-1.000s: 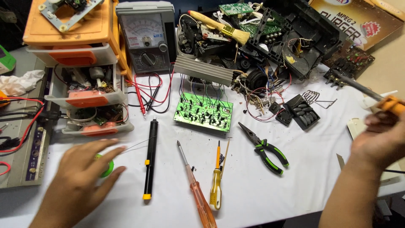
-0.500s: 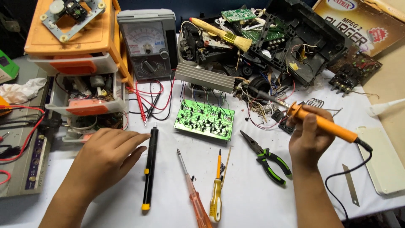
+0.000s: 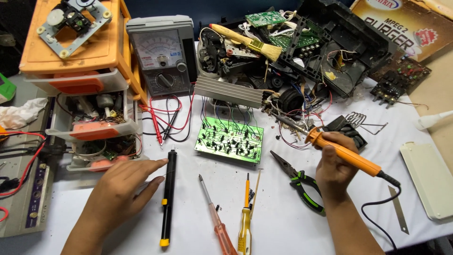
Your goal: Soldering electronic components onto a printed circuit board using a soldering iron and solder wire.
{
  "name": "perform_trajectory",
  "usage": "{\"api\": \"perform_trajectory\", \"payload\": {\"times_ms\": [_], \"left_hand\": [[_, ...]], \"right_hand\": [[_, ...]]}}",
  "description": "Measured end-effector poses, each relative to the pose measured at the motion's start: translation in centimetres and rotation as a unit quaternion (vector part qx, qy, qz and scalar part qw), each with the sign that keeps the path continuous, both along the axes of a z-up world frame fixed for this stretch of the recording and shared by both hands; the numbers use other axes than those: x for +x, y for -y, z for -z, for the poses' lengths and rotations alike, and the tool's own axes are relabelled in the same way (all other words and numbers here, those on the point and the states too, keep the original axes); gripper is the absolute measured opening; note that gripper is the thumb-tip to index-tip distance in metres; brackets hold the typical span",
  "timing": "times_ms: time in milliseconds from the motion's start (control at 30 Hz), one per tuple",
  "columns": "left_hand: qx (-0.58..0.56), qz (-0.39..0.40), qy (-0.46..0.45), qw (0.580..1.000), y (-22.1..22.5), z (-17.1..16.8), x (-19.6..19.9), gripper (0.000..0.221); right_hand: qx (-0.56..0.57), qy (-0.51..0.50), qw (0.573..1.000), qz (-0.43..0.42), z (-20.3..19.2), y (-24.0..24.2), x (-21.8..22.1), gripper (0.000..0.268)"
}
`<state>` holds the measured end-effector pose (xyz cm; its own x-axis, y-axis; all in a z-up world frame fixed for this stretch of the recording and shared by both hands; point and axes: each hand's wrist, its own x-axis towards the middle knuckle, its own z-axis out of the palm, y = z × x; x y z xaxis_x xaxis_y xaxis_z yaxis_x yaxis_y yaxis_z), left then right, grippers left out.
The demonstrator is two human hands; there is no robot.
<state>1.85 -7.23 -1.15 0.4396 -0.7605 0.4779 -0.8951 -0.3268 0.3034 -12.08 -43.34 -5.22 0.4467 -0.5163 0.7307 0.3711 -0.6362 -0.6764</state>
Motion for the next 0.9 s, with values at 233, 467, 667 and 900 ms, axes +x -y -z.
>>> {"api": "perform_trajectory", "payload": {"times_ms": [233,467,667,900], "left_hand": [[-0.007,-0.006,-0.016,1.0,0.1,-0.4,-0.2,0.031],[0.003,-0.011,0.009,1.0,0.1,0.1,-0.3,0.032],[0.012,-0.017,0.011,1.0,0.2,0.0,-0.3,0.032],[0.006,-0.016,-0.004,1.0,0.1,0.0,-0.5,0.029]], "right_hand": [[-0.062,-0.012,0.998,-0.026,-0.6,-0.3,0.0,0.023],[-0.064,-0.006,0.998,-0.005,-0.8,-0.1,0.1,0.027],[-0.069,0.012,0.997,-0.013,-0.8,0.1,0.1,0.024],[-0.071,0.013,0.997,-0.016,-1.2,-0.1,-0.1,0.024]]}}
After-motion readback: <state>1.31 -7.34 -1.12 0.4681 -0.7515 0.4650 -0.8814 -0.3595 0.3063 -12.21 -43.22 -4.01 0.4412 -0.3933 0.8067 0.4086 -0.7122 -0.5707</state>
